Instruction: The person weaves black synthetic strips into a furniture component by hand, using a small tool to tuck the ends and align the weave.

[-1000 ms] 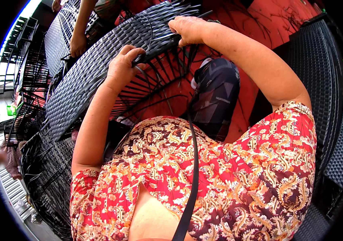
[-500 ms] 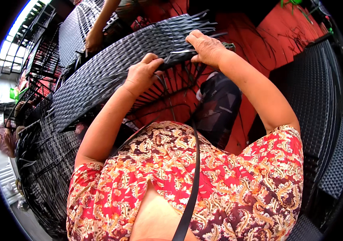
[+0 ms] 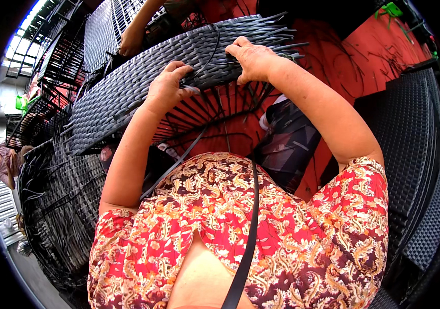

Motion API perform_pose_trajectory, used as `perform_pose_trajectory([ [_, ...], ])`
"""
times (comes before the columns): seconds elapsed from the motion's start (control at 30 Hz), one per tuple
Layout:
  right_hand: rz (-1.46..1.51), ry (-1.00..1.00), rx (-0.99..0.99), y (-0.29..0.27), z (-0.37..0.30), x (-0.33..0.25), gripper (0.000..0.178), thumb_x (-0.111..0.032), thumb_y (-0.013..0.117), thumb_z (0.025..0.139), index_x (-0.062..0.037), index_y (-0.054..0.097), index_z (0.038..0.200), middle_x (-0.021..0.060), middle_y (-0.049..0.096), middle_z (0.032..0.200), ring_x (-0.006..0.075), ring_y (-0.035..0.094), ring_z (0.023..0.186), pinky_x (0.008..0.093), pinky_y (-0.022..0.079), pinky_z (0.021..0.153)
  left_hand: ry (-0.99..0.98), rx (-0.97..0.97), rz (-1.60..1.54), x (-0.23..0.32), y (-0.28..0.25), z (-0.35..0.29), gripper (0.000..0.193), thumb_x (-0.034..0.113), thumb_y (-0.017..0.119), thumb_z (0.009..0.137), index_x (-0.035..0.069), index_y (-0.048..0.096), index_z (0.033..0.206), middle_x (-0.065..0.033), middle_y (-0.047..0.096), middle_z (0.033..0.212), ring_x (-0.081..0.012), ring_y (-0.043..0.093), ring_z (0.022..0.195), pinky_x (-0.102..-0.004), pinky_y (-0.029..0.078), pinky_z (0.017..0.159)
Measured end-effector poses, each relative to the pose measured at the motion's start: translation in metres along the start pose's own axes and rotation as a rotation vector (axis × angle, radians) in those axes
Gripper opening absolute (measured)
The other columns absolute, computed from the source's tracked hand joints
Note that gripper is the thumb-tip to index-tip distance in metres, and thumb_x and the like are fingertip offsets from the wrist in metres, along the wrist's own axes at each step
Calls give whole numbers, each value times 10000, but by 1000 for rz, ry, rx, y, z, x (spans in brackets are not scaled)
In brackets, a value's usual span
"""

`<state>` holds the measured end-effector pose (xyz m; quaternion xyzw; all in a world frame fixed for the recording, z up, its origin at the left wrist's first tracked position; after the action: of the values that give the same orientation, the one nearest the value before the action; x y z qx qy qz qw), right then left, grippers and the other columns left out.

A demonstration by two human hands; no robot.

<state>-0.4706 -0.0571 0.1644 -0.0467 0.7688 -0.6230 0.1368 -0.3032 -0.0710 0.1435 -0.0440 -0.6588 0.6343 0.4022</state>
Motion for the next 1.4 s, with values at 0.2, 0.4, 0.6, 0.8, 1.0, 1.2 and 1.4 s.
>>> perform_pose_trajectory([
  [0.2, 30, 13, 5, 3, -4, 0, 710, -145, 817, 584, -111, 438, 1184, 105, 409, 1206, 338, 526, 1080, 405, 463, 896, 32, -11, 0, 5, 1, -1, 561, 301, 777, 668, 107, 572, 1153, -68, 536, 1174, -289, 593, 996, -388, 488, 828],
  [0.4, 40, 33, 25, 7, -13, 3, 697, -128, 800, 598, -119, 435, 1192, 97, 402, 1217, 341, 529, 1074, 410, 466, 890, 65, 6, 36, 13, 7, -7, 523, 322, 751, 700, 125, 549, 1141, -78, 537, 1120, -298, 603, 958, -401, 503, 779],
  [0.6, -9, -2, 109, -1, -4, -1, 834, -214, 821, 579, -109, 401, 1293, 107, 361, 1324, 338, 482, 1162, 404, 445, 942, 90, 94, 2, -1, -12, -10, 616, 335, 768, 689, 141, 534, 1225, -76, 498, 1262, -300, 552, 1080, -375, 471, 872],
  [0.8, 13, -121, 16, 5, 21, -55, 942, -360, 807, 582, -65, 365, 1360, 124, 312, 1402, 320, 443, 1223, 401, 414, 978, -154, -10, 263, -52, -46, -29, 787, 486, 757, 650, 92, 497, 1280, -76, 449, 1350, -275, 536, 1142, -389, 473, 900],
  [1.0, 30, -103, -27, 10, 39, -69, 997, -425, 812, 554, -71, 358, 1368, 121, 312, 1395, 318, 454, 1211, 402, 408, 983, -197, 66, 246, -64, -44, -36, 812, 578, 739, 613, 98, 536, 1236, -69, 461, 1321, -280, 565, 1098, -387, 489, 870],
  [1.2, 29, -92, -49, 12, 32, -71, 984, -400, 815, 565, -80, 351, 1371, 120, 338, 1362, 329, 462, 1194, 406, 410, 979, -212, 95, 200, -61, -41, -43, 779, 593, 711, 637, 116, 549, 1231, -70, 458, 1334, -289, 550, 1114, -405, 481, 870],
  [1.4, 61, -70, -24, 11, 18, -74, 939, -371, 820, 559, -131, 379, 1352, 77, 346, 1353, 337, 482, 1164, 423, 434, 947, -171, 103, 209, -52, -42, -52, 746, 557, 702, 669, 102, 539, 1237, -52, 461, 1313, -255, 589, 1054, -370, 496, 848],
])
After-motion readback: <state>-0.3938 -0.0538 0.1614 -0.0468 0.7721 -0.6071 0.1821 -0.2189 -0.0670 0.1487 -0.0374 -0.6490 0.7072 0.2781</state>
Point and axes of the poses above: each hand's wrist, its own z-axis towards the middle knuckle, its own y-axis out of the palm, x = y × z, the point moved 9 cm from there along z, towards the middle knuckle
